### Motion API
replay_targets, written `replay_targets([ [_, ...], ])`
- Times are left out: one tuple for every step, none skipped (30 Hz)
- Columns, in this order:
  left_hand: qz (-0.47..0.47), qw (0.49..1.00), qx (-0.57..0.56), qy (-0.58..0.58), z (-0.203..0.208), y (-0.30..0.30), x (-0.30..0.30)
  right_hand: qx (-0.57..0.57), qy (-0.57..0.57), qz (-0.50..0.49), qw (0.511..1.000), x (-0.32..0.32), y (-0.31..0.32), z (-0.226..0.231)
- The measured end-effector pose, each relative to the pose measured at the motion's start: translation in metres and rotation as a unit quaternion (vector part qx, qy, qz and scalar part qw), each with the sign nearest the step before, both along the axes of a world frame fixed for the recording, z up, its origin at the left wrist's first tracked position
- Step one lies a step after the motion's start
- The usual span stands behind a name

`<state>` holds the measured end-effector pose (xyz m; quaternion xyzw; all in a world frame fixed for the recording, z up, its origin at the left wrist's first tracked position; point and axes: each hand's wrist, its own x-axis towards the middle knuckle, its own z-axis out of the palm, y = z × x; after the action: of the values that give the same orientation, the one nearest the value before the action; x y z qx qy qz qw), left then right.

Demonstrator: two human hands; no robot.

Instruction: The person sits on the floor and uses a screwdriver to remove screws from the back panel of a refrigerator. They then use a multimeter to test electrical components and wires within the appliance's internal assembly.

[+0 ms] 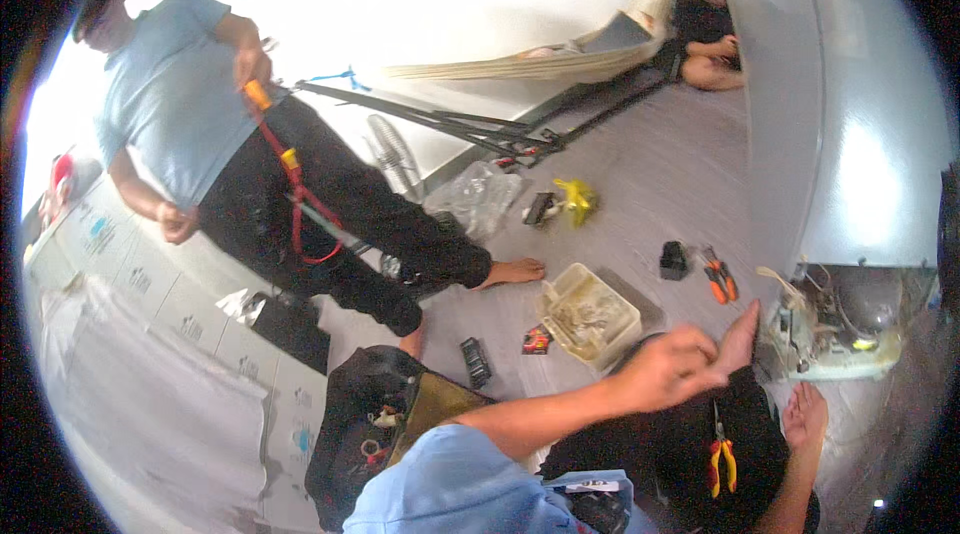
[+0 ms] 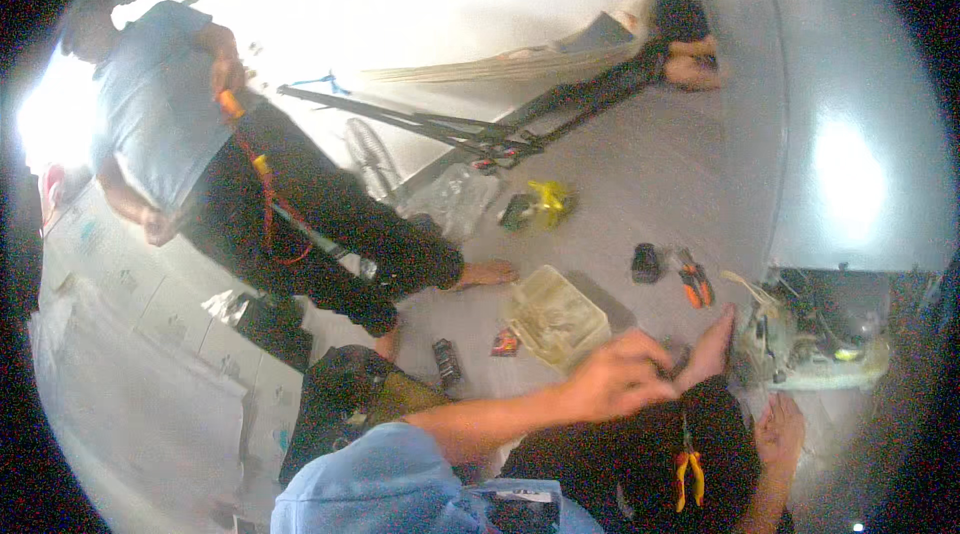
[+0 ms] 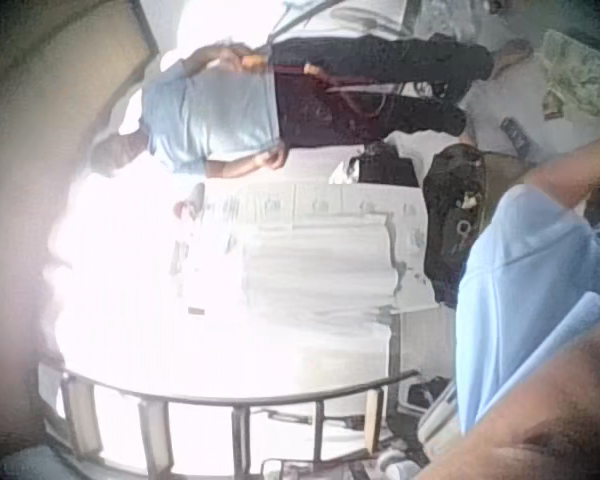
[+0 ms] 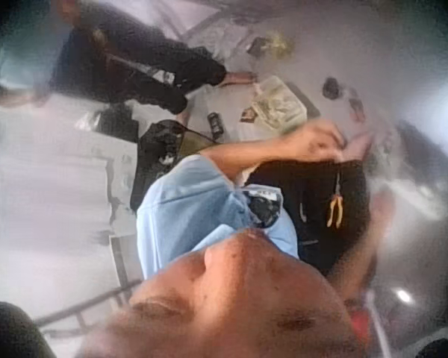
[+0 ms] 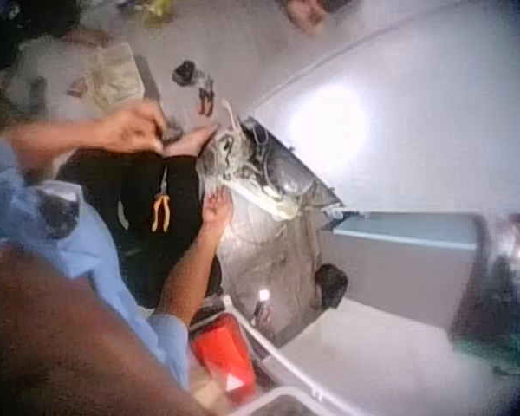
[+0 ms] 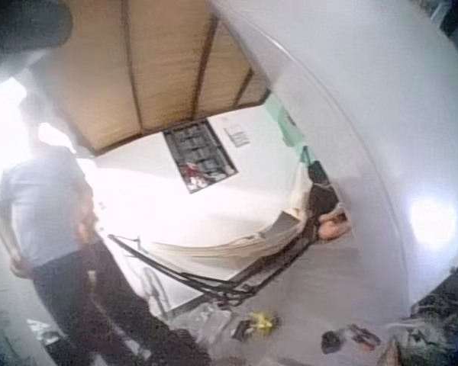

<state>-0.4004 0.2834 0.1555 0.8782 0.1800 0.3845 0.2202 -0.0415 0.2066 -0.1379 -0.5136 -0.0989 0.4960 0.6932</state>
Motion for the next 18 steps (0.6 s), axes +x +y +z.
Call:
replay_targets([
  [0.065, 0.997, 0.033, -0.017, 0.022, 0.001, -0.032, -0.025, 0.034, 0.017, 0.999, -0.013, 0.002, 0.007],
  [0.139, 0.982, 0.124, -0.021, 0.042, 0.012, -0.060, -0.053, 0.055, 0.023, 0.997, -0.014, -0.005, 0.022],
  [0.157, 0.953, 0.239, -0.097, 0.062, 0.028, -0.088, -0.081, 0.079, 0.029, 0.993, -0.016, -0.011, 0.039],
  [0.227, 0.907, 0.345, -0.083, 0.104, 0.041, -0.113, -0.109, 0.098, 0.019, 0.989, -0.013, -0.014, 0.056],
  [0.358, 0.870, 0.334, -0.063, 0.137, 0.037, -0.131, -0.101, 0.096, 0.004, 0.990, -0.004, -0.019, 0.062],
  [0.428, 0.825, 0.356, -0.099, 0.164, 0.046, -0.159, -0.092, 0.098, -0.007, 0.991, -0.001, -0.024, 0.067],
  [0.461, 0.784, 0.397, -0.122, 0.196, 0.047, -0.179, -0.088, 0.105, -0.012, 0.991, -0.002, -0.025, 0.069],
  [0.486, 0.753, 0.405, -0.180, 0.221, 0.062, -0.202, -0.127, 0.067, -0.047, 0.989, -0.009, -0.025, 0.088],
  [0.449, 0.785, 0.306, -0.298, 0.249, 0.068, -0.224, -0.109, 0.043, -0.029, 0.993, -0.026, -0.023, 0.106],
  [0.494, 0.761, 0.301, -0.292, 0.275, 0.084, -0.273, -0.090, 0.021, -0.012, 0.996, -0.046, -0.021, 0.122],
  [0.605, 0.675, 0.347, -0.241, 0.299, 0.090, -0.288, -0.077, 0.018, 0.012, 0.997, -0.048, -0.022, 0.124],
  [0.664, 0.632, 0.352, -0.190, 0.315, 0.105, -0.322, -0.064, 0.014, 0.036, 0.997, -0.050, -0.022, 0.126],
  [0.705, 0.620, 0.301, -0.169, 0.320, 0.114, -0.324, -0.065, 0.008, 0.056, 0.996, -0.045, -0.024, 0.126],
  [0.742, 0.606, 0.248, -0.145, 0.322, 0.124, -0.322, -0.067, 0.002, 0.076, 0.995, -0.042, -0.026, 0.126],
  [0.775, 0.589, 0.195, -0.120, 0.326, 0.133, -0.322, -0.069, -0.004, 0.096, 0.993, -0.041, -0.028, 0.125],
  [0.741, 0.636, 0.176, -0.125, 0.330, 0.145, -0.346, -0.071, -0.004, 0.108, 0.992, -0.048, -0.025, 0.127],
  [0.704, 0.681, 0.154, -0.130, 0.329, 0.158, -0.369, -0.070, -0.007, 0.108, 0.992, -0.053, -0.024, 0.130],
  [0.633, 0.753, 0.111, -0.144, 0.325, 0.160, -0.365, -0.071, -0.013, 0.100, 0.992, -0.054, -0.026, 0.135],
])
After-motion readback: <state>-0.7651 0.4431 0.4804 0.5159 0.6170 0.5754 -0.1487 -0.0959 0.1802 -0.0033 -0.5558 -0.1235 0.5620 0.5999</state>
